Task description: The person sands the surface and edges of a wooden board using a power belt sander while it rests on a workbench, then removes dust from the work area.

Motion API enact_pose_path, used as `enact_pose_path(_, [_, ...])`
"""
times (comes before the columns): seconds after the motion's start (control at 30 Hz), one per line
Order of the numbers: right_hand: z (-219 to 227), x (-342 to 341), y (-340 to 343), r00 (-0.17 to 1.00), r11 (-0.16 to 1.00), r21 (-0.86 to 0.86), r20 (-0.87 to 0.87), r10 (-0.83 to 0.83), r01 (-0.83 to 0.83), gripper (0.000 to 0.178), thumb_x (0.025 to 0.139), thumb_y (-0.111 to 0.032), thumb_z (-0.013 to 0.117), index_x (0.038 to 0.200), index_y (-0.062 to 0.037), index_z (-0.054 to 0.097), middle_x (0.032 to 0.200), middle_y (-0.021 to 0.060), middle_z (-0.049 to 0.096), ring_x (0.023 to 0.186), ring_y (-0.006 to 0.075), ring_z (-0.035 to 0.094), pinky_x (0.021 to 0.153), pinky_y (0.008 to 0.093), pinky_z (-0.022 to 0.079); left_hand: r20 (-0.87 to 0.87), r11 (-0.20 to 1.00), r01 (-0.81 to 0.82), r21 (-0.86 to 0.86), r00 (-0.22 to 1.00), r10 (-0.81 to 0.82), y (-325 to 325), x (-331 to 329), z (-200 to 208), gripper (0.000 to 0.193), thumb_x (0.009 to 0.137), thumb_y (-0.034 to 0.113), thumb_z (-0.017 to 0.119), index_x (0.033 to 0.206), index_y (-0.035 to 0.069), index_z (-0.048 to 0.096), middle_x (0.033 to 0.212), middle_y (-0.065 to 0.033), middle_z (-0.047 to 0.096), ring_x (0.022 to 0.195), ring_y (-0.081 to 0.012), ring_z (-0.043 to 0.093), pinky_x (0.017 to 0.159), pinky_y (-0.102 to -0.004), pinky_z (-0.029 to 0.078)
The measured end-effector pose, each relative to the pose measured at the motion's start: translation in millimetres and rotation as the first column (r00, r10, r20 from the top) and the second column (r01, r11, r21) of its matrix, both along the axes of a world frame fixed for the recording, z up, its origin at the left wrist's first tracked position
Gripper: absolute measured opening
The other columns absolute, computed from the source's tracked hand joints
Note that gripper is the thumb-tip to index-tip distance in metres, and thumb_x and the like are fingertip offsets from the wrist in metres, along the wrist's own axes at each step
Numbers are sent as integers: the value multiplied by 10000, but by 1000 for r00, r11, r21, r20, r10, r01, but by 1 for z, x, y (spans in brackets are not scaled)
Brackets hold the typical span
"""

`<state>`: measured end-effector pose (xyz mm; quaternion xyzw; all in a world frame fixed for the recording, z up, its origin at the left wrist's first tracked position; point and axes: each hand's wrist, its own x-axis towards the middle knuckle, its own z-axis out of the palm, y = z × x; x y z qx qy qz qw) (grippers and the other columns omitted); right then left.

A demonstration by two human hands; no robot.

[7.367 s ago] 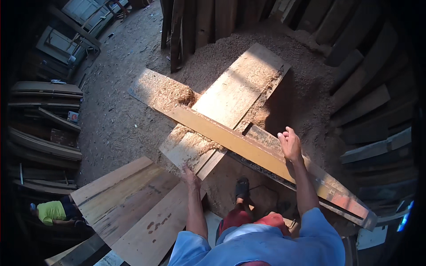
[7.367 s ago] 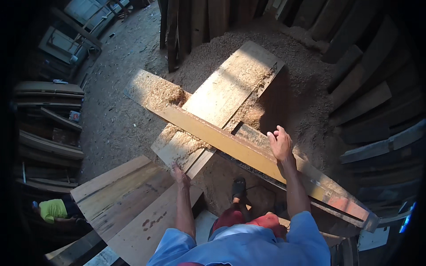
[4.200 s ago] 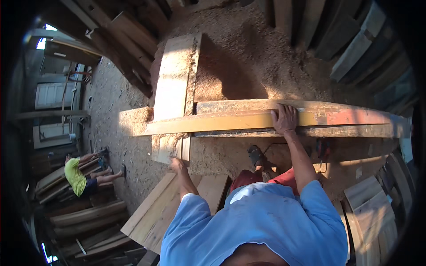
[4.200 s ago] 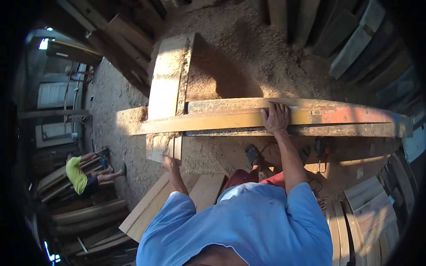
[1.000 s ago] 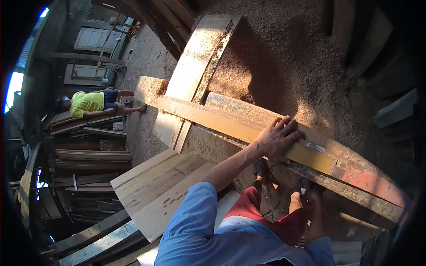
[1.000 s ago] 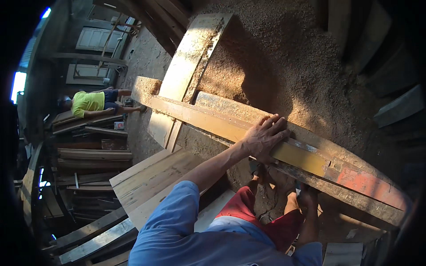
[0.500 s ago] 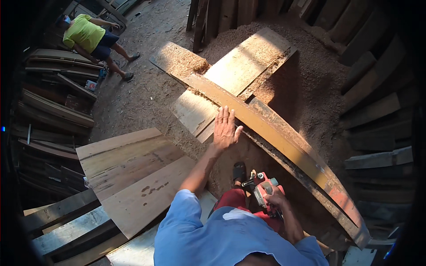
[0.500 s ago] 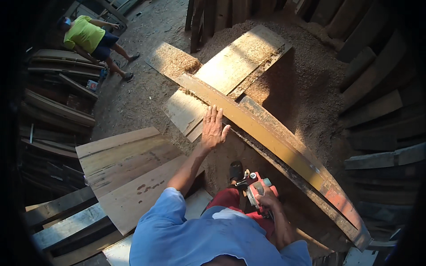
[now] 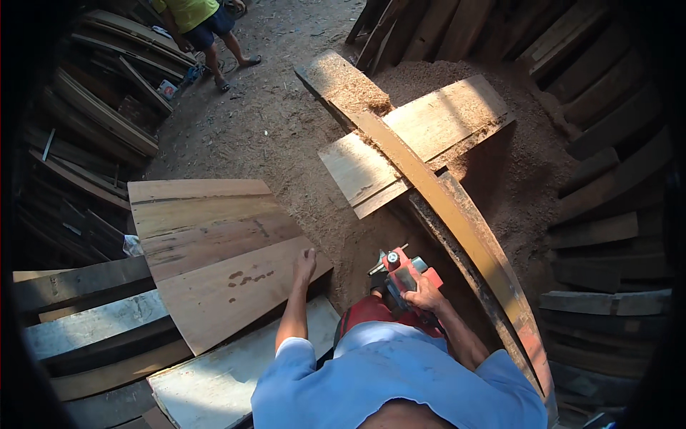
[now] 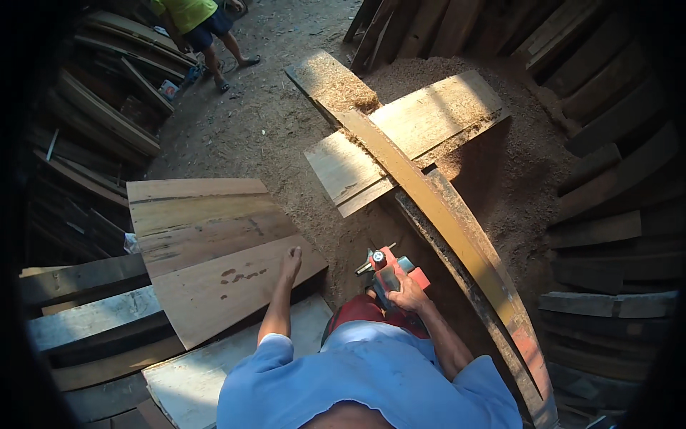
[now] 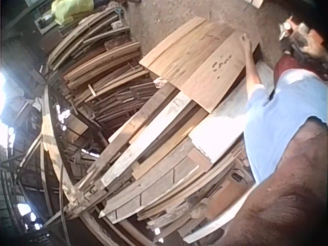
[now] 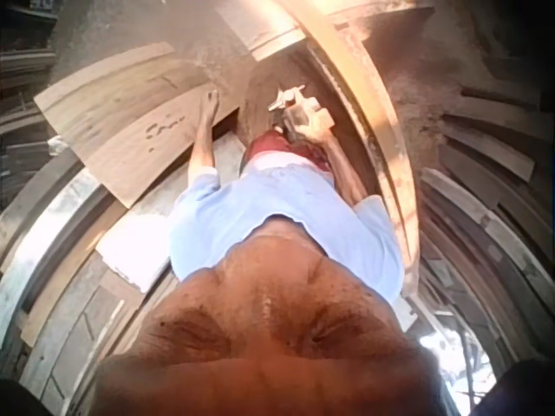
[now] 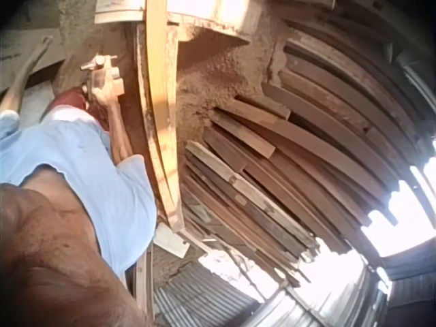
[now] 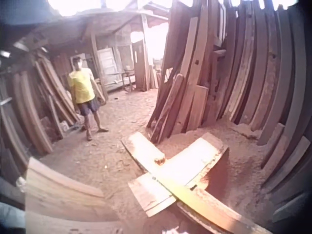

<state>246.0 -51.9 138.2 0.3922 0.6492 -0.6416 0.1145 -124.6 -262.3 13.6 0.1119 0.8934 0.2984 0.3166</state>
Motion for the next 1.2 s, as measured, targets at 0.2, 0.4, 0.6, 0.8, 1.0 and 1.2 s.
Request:
enact_pose_path(0.2, [30, -47, -5, 967, 981, 121, -184, 173, -153, 563, 838, -302, 732, 1271, 47, 645, 1153, 287, 716, 1120, 402, 702, 981, 467, 537, 407, 984, -142, 109, 909, 86, -56, 196, 28, 708, 959, 458, 741, 1376, -94, 590, 1173, -197, 718, 1052, -246, 673, 917, -363, 534])
enact_pose_path(0.4, [76, -92, -6, 902, 973, 199, -387, 190, -120, 492, 887, -276, 722, 1253, 48, 659, 1084, 235, 735, 1000, 294, 719, 893, 414, 556, 45, 897, -122, 424, 992, 114, -3, 209, 101, 826, 918, 472, 785, 1474, -72, 506, 1241, -280, 674, 1134, -344, 663, 986, -431, 516])
enact_pose_path(0.6, [89, -153, 19, 884, 986, 167, -459, 83, -6, 502, 883, -302, 753, 1207, 58, 623, 980, 208, 709, 883, 277, 710, 793, 417, 576, -134, 874, -78, 480, 978, 160, 66, 139, 163, 749, 889, 464, 820, 1420, -6, 583, 1190, -234, 673, 1095, -368, 663, 962, -454, 526])
enact_pose_path(0.8, [128, -198, 59, 960, 991, -91, -256, -116, 96, 474, 866, -284, 796, 1148, 43, 601, 853, 146, 703, 739, 258, 710, 690, 407, 573, 88, 819, -44, 573, 996, -8, 112, 72, 129, 571, 920, 324, 809, 1364, 11, 632, 1168, -181, 679, 1045, -255, 705, 879, -383, 576])
enact_pose_path(1.0, [93, -201, 69, 936, 992, 22, -336, -107, 121, 521, 895, -174, 727, 1353, 22, 576, 971, 99, 710, 789, 148, 665, 719, 324, 555, -13, 907, 35, 419, 999, -33, 123, 65, 106, 640, 902, 310, 839, 1415, 7, 603, 1165, -180, 608, 1074, -286, 697, 957, -403, 573])
enact_pose_path(1.2, [76, -229, 79, 900, 986, 34, -413, -137, 166, 457, 911, -194, 740, 1286, 17, 589, 778, 83, 674, 554, 140, 617, 512, 332, 519, 54, 883, -26, 469, 999, 1, 143, 39, 125, 486, 969, 270, 776, 1362, 23, 634, 1170, -109, 731, 1068, -195, 703, 919, -341, 569])
